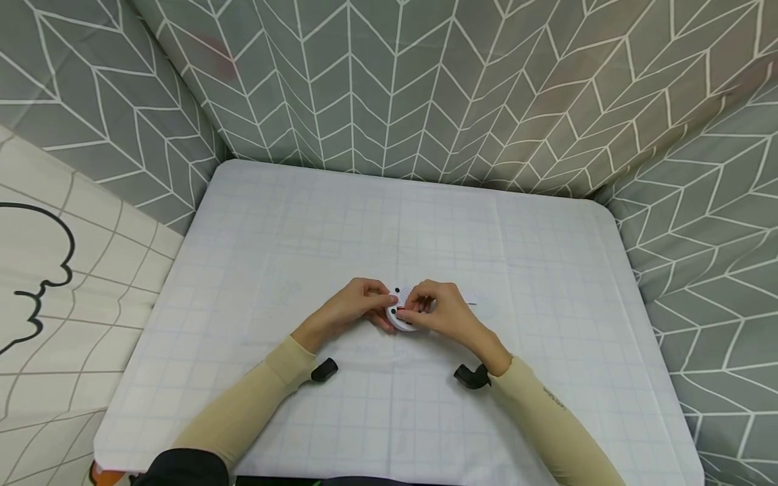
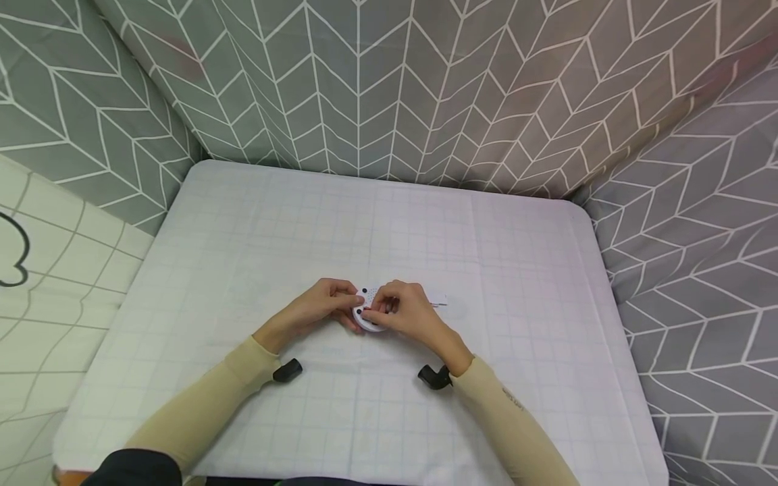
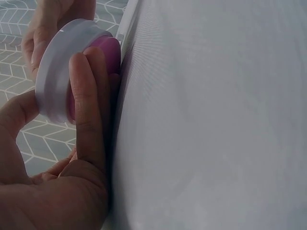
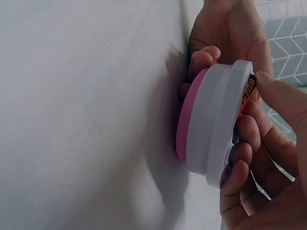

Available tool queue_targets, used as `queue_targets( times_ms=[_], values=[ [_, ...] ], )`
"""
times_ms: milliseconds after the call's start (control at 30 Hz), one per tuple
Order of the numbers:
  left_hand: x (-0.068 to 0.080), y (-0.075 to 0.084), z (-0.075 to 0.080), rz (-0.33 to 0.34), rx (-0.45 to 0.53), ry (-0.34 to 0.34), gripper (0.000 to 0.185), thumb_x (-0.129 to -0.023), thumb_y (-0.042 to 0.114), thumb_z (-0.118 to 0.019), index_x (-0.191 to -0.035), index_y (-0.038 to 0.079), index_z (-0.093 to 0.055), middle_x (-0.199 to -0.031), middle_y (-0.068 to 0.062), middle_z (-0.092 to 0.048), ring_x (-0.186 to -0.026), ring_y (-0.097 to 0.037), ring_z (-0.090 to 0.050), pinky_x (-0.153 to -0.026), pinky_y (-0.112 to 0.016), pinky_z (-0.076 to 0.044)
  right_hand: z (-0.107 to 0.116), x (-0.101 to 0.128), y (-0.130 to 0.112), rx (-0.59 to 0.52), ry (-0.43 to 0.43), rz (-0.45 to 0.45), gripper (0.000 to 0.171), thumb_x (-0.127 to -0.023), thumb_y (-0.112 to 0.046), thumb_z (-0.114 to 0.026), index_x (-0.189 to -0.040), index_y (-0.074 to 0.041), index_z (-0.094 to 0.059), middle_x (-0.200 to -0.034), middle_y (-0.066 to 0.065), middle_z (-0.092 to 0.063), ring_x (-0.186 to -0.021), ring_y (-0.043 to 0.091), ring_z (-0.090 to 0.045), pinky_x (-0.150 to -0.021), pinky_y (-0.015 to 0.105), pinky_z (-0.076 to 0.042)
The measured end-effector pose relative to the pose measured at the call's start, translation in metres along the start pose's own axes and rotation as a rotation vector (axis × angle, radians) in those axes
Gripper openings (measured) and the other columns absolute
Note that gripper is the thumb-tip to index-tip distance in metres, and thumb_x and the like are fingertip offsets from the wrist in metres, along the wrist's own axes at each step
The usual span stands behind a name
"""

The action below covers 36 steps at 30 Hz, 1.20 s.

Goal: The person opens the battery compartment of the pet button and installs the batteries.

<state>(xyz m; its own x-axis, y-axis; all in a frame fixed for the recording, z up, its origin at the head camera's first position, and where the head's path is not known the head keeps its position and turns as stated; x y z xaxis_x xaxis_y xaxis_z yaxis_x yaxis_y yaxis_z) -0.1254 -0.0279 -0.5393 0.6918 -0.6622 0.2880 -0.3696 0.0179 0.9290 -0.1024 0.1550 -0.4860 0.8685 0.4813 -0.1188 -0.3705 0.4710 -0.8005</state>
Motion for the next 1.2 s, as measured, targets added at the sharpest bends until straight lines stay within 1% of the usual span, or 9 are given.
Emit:
queue_targets(
  times_ms=[167,400,733,867,1033,1100,1200],
  values=[
    [0.000,0.000,0.000,0.001,0.004,0.006,0.021,-0.103,0.014,-0.068,-0.106,-0.007,-0.065,-0.087,-0.021,-0.078,-0.074,-0.030,-0.079,-0.077,-0.040,-0.067,-0.001,-0.001,0.001,0.005,-0.009,0.001,0.016,-0.085,-0.022,-0.091,-0.086,-0.020,-0.075,-0.080,-0.008,-0.068,-0.073,0.008,-0.061,-0.065,0.027,-0.055],
    [-0.001,-0.001,0.000,0.007,-0.001,0.004,0.021,-0.103,0.014,-0.068,-0.106,-0.006,-0.066,-0.087,-0.021,-0.079,-0.074,-0.031,-0.079,-0.078,-0.041,-0.067,-0.002,-0.003,0.001,-0.009,-0.041,-0.043,0.016,-0.085,-0.023,-0.090,-0.085,-0.020,-0.074,-0.081,-0.007,-0.067,-0.075,0.011,-0.060,-0.066,0.023,-0.052],
    [-0.001,-0.001,0.001,0.005,-0.006,0.007,0.022,-0.103,0.014,-0.069,-0.108,-0.007,-0.066,-0.088,-0.022,-0.078,-0.074,-0.032,-0.079,-0.078,-0.042,-0.067,0.000,-0.004,0.004,0.001,-0.044,-0.057,0.018,-0.086,-0.020,-0.090,-0.083,-0.020,-0.072,-0.078,-0.007,-0.066,-0.070,0.010,-0.058,-0.062,0.022,-0.049],
    [-0.001,-0.001,0.000,0.010,-0.001,0.013,0.022,-0.103,0.015,-0.069,-0.109,-0.007,-0.066,-0.088,-0.021,-0.079,-0.073,-0.032,-0.079,-0.077,-0.042,-0.067,0.001,-0.003,0.002,0.020,-0.044,-0.024,0.017,-0.087,-0.020,-0.089,-0.084,-0.020,-0.072,-0.079,-0.008,-0.066,-0.071,0.009,-0.059,-0.064,0.023,-0.051],
    [-0.002,0.000,-0.001,0.020,0.012,0.016,0.023,-0.103,0.015,-0.069,-0.109,-0.008,-0.066,-0.088,-0.020,-0.079,-0.073,-0.030,-0.079,-0.076,-0.042,-0.067,0.007,0.002,0.003,0.020,-0.015,0.026,0.012,-0.089,-0.018,-0.087,-0.088,-0.018,-0.075,-0.082,-0.008,-0.069,-0.075,0.009,-0.063,-0.069,0.027,-0.057],
    [-0.002,0.000,-0.001,0.025,0.017,0.021,0.023,-0.103,0.014,-0.068,-0.109,-0.008,-0.065,-0.088,-0.020,-0.078,-0.073,-0.030,-0.078,-0.076,-0.041,-0.067,0.011,0.005,0.005,0.020,-0.002,0.022,0.010,-0.090,-0.017,-0.086,-0.089,-0.019,-0.075,-0.084,-0.008,-0.070,-0.076,0.009,-0.063,-0.070,0.028,-0.058],
    [-0.002,-0.001,0.000,0.034,0.022,0.031,0.023,-0.103,0.013,-0.068,-0.110,-0.009,-0.064,-0.089,-0.020,-0.078,-0.072,-0.030,-0.078,-0.074,-0.041,-0.067,0.020,0.011,0.011,0.031,0.026,-0.016,0.009,-0.091,-0.016,-0.085,-0.090,-0.019,-0.076,-0.084,-0.009,-0.070,-0.078,0.009,-0.064,-0.072,0.027,-0.058]
  ],
)
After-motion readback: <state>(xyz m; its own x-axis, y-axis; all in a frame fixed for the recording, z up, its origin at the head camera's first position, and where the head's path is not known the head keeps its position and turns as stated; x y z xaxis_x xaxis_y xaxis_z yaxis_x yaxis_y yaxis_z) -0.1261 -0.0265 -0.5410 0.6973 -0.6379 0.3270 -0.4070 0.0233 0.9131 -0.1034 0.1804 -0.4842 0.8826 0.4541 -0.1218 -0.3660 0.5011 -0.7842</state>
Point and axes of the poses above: each hand's wrist, its own x-axis away from the middle knuckle, its own z-axis out of the back of the hand, y = z × x, the point moved 5 cm from there along -x, towards the middle knuckle
